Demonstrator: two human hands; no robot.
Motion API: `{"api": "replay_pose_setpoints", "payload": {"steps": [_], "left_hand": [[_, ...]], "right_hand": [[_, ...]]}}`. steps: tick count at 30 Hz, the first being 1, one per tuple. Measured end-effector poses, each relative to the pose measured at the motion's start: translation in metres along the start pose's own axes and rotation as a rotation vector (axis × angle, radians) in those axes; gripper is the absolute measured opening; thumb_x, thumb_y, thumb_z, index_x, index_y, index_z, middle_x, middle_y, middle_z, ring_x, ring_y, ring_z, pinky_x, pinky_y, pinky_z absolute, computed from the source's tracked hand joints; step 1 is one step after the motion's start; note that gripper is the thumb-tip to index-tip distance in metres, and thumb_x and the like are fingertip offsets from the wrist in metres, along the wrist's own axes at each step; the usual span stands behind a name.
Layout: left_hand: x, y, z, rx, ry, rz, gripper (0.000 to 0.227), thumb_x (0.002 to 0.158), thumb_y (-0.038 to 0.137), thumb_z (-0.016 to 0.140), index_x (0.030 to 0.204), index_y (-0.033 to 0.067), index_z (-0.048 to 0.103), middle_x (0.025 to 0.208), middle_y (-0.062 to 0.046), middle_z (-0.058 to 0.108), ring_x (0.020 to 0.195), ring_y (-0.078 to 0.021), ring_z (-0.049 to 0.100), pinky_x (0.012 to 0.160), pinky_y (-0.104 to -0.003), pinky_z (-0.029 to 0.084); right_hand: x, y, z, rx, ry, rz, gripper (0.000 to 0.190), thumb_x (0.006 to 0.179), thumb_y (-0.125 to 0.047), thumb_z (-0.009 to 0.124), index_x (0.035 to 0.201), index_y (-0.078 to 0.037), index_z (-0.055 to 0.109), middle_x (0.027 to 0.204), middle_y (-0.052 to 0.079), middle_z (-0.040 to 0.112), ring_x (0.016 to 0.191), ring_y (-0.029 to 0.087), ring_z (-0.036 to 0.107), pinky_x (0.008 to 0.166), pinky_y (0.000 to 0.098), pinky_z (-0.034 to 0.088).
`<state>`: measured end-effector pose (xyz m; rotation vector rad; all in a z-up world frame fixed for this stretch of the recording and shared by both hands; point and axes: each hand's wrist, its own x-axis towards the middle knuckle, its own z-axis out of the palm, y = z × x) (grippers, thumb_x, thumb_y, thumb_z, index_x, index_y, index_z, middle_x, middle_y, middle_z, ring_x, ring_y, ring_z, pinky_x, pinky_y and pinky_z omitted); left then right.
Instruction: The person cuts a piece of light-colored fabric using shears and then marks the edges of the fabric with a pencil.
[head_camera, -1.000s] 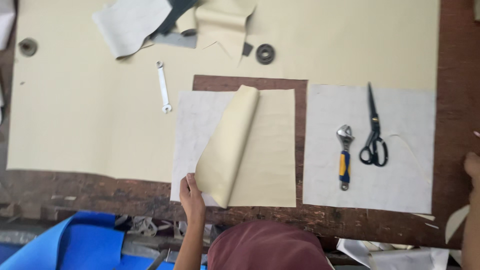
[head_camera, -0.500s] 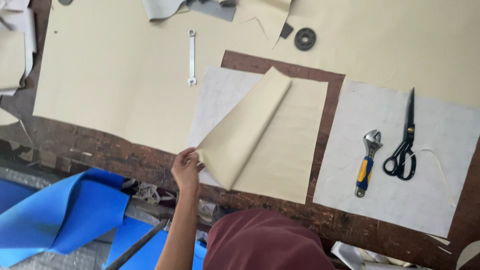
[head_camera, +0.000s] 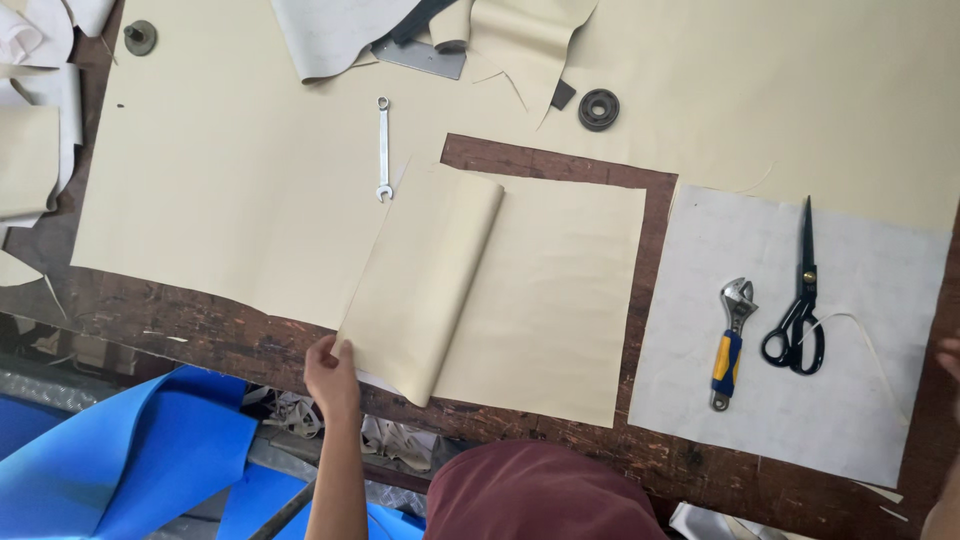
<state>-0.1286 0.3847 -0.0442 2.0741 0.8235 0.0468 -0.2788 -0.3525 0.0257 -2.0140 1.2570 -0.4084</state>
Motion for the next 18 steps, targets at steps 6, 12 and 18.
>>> {"api": "replay_pose_setpoints", "payload": {"steps": [6, 12, 18], "left_hand": [[0.017, 0.057, 0.026, 0.482, -0.261, 0.109, 0.079, 0.080, 0.032, 0.086, 0.141, 0.0019, 0.048, 0.129, -0.016, 0.057, 0.120, -0.0304, 0.057, 0.100, -0.048, 0.050], [-0.023, 0.091, 0.042, 0.611, -0.284, 0.088, 0.069, 0.080, 0.030, 0.087, 0.136, 0.0073, 0.052, 0.139, -0.022, 0.048, 0.124, -0.0379, 0.052, 0.094, -0.048, 0.056], [-0.036, 0.073, 0.064, 0.470, -0.307, 0.128, 0.042, 0.086, 0.019, 0.075, 0.123, 0.0036, 0.064, 0.123, -0.019, 0.066, 0.119, -0.0401, 0.062, 0.097, -0.051, 0.052]], "right_hand": [[-0.070, -0.062, 0.057, 0.779, -0.529, -0.090, 0.018, 0.103, -0.004, 0.051, 0.120, -0.008, 0.053, 0.108, 0.016, 0.061, 0.094, 0.026, 0.063, 0.086, 0.0411, 0.058], [-0.141, -0.086, 0.142, 1.051, -0.962, -0.062, 0.019, 0.090, 0.007, 0.043, 0.102, -0.006, 0.050, 0.086, 0.014, 0.059, 0.064, 0.017, 0.050, 0.056, 0.0298, 0.046], [-0.189, -0.127, 0.161, 0.786, -1.018, -0.017, 0.029, 0.084, 0.006, 0.043, 0.108, 0.001, 0.059, 0.081, 0.009, 0.057, 0.055, 0.011, 0.040, 0.050, 0.0258, 0.035]]}}
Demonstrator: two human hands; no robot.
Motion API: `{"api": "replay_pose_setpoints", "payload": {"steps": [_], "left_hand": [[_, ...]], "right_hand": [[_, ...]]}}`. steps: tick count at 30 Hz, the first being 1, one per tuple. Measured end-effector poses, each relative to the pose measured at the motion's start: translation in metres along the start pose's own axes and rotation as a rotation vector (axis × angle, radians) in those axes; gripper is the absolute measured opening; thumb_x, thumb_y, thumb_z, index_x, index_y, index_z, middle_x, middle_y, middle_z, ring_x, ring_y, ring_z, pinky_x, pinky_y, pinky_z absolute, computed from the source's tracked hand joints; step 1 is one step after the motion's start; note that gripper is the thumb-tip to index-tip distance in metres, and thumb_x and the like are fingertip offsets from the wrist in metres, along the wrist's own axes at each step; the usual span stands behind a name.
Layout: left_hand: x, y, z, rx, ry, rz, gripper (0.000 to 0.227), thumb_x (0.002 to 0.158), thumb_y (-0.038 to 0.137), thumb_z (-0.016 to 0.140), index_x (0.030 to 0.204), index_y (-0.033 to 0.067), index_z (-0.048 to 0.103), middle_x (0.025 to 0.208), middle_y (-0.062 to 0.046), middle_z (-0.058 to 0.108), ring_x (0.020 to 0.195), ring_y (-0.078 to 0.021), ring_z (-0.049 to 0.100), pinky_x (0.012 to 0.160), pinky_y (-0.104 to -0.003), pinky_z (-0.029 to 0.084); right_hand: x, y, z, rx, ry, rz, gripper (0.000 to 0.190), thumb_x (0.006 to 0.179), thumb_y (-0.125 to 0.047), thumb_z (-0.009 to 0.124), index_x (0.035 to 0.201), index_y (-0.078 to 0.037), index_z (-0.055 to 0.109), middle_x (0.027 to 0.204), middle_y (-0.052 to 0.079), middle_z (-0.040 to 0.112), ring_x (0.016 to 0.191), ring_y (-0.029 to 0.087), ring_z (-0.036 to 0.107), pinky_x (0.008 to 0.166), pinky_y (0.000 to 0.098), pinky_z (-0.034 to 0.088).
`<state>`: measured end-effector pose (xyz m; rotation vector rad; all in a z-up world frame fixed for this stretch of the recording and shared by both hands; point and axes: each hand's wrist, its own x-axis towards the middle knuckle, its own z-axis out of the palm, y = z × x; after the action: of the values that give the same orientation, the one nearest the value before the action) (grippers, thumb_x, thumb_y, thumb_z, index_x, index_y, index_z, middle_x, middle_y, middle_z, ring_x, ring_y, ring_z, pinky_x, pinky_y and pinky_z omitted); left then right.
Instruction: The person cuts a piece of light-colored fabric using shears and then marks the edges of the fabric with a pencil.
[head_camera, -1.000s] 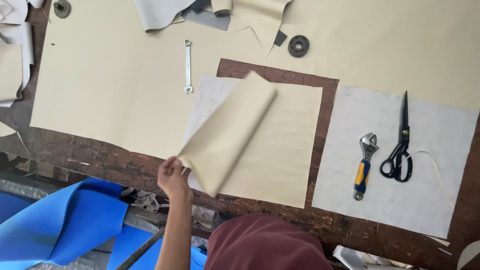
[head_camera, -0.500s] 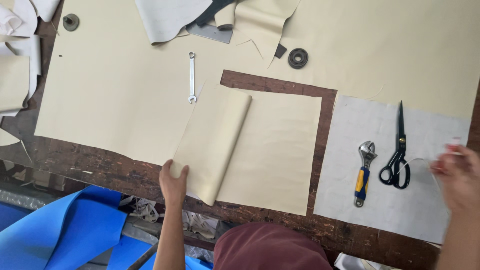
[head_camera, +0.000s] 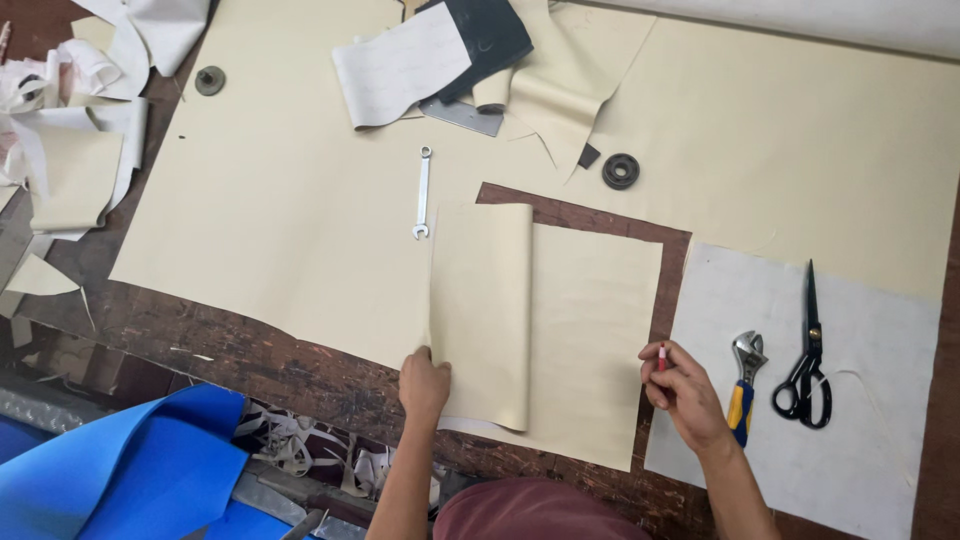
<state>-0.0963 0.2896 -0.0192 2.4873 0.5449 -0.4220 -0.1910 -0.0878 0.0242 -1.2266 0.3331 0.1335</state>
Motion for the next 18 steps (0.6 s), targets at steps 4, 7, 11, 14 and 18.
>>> {"api": "replay_pose_setpoints", "payload": {"steps": [4, 7, 11, 14, 18], "left_hand": [[-0.016, 0.000, -0.009, -0.033, 0.223, 0.298, 0.044, 0.078, 0.010, 0.075, 0.119, -0.0009, 0.064, 0.112, -0.026, 0.064, 0.106, -0.0449, 0.062, 0.088, -0.051, 0.052], [-0.026, 0.031, -0.064, 0.086, -0.127, 0.434, 0.029, 0.097, 0.002, 0.055, 0.122, 0.0108, 0.067, 0.106, -0.013, 0.073, 0.093, -0.0310, 0.071, 0.082, -0.045, 0.057], [-0.044, 0.109, -0.176, 0.601, -0.272, 0.848, 0.041, 0.090, 0.004, 0.056, 0.124, 0.0238, 0.069, 0.102, -0.002, 0.075, 0.081, -0.0118, 0.071, 0.091, -0.040, 0.055], [-0.077, 0.184, -0.251, 1.141, -0.348, 0.857, 0.024, 0.104, 0.022, 0.054, 0.123, 0.0243, 0.069, 0.093, -0.002, 0.076, 0.081, -0.0098, 0.069, 0.105, -0.041, 0.049], [-0.110, 0.258, -0.284, 1.236, -0.338, 0.952, 0.027, 0.104, 0.020, 0.052, 0.122, 0.0322, 0.068, 0.093, -0.001, 0.076, 0.081, -0.0111, 0.072, 0.120, -0.049, 0.036]], "right_hand": [[-0.002, -0.012, 0.015, -0.050, 0.058, 0.015, 0.023, 0.091, 0.002, 0.045, 0.107, 0.000, 0.060, 0.081, 0.007, 0.056, 0.055, 0.011, 0.040, 0.050, 0.0255, 0.033], [-0.004, -0.023, 0.010, -0.067, 0.086, -0.036, 0.015, 0.095, 0.000, 0.049, 0.104, 0.001, 0.061, 0.078, 0.006, 0.054, 0.053, 0.010, 0.039, 0.049, 0.0251, 0.032], [-0.006, -0.040, 0.004, -0.119, 0.054, -0.141, 0.011, 0.099, -0.003, 0.052, 0.102, 0.001, 0.062, 0.072, 0.003, 0.048, 0.051, 0.008, 0.036, 0.046, 0.0241, 0.030], [-0.009, -0.052, 0.008, -0.112, 0.089, -0.145, 0.012, 0.096, -0.001, 0.053, 0.103, 0.000, 0.062, 0.074, 0.002, 0.050, 0.052, 0.006, 0.036, 0.046, 0.0226, 0.029], [-0.018, -0.050, 0.011, -0.113, 0.121, -0.189, 0.013, 0.097, -0.001, 0.052, 0.104, 0.000, 0.063, 0.074, 0.002, 0.051, 0.052, 0.006, 0.037, 0.046, 0.0226, 0.029]]}}
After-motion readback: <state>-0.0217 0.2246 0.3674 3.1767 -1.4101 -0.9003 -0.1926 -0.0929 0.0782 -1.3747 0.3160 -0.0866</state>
